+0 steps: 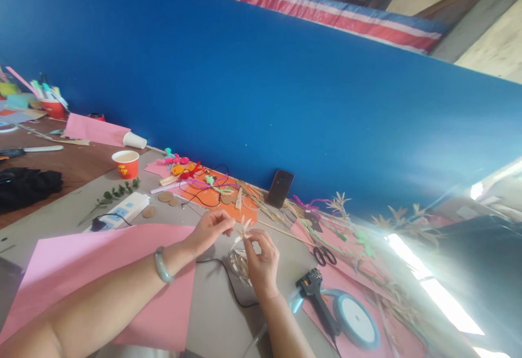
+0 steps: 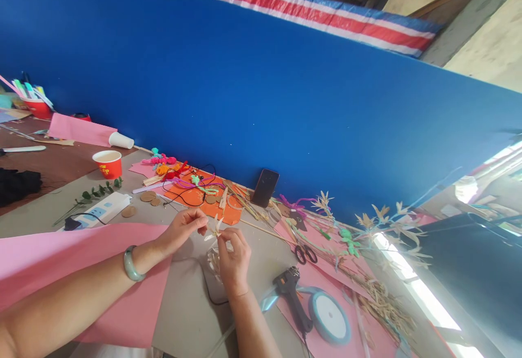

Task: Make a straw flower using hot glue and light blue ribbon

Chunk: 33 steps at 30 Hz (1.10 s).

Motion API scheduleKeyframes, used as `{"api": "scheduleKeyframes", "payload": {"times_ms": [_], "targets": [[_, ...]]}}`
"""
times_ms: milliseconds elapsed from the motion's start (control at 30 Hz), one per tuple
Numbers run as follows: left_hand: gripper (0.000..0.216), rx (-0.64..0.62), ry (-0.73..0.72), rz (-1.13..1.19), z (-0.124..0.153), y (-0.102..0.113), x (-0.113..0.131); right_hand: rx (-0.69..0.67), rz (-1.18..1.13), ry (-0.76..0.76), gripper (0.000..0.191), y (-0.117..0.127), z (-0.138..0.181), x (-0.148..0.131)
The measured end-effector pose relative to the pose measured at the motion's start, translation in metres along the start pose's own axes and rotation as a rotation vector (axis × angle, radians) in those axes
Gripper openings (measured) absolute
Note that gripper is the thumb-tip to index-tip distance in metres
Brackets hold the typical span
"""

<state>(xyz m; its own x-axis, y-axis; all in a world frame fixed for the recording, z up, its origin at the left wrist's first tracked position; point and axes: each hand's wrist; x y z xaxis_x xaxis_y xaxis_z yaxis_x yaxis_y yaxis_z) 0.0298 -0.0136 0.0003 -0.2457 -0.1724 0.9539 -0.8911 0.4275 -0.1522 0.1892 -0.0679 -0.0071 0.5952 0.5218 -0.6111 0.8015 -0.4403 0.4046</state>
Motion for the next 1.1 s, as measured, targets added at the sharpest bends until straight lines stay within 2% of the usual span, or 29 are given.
{"api": "scheduleKeyframes", "payload": {"times_ms": [167,367,567,800,933,1100], "targets": [[0.029,-0.044,-0.011,0.090,0.003,0.000,0.000,-0.031,-0.012,0.001,0.012,-0.003,0.002,0.005],[0.020,-0.056,0.016,0.018,0.002,-0.003,0.002,-0.075,-0.028,0.009,0.012,-0.004,0.002,0.001],[0.019,0.002,-0.024,-0.049,0.001,-0.003,-0.002,-0.038,-0.013,-0.003,0.013,-0.004,0.001,-0.001],[0.020,0.020,0.008,0.042,0.001,-0.004,-0.011,-0.001,0.004,0.009,0.014,-0.003,0.001,0.001],[0.021,0.031,0.068,0.082,0.001,-0.006,-0.007,0.014,0.008,0.014,0.014,-0.002,0.002,0.002],[0.024,0.019,0.278,0.323,0.001,-0.009,-0.003,0.010,0.010,0.015,0.012,-0.002,0.003,-0.001]]}}
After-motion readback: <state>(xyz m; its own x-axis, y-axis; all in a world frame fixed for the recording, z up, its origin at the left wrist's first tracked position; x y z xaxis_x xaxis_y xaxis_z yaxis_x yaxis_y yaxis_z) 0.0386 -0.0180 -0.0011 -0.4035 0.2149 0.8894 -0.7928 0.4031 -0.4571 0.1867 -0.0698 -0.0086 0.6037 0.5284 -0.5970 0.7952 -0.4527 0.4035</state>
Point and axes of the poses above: each hand's wrist, its own z-axis away from the middle knuckle, its own y-axis out of the back of the hand, x = y × z, and after that the axes turned 3 degrees about -x, right-handed
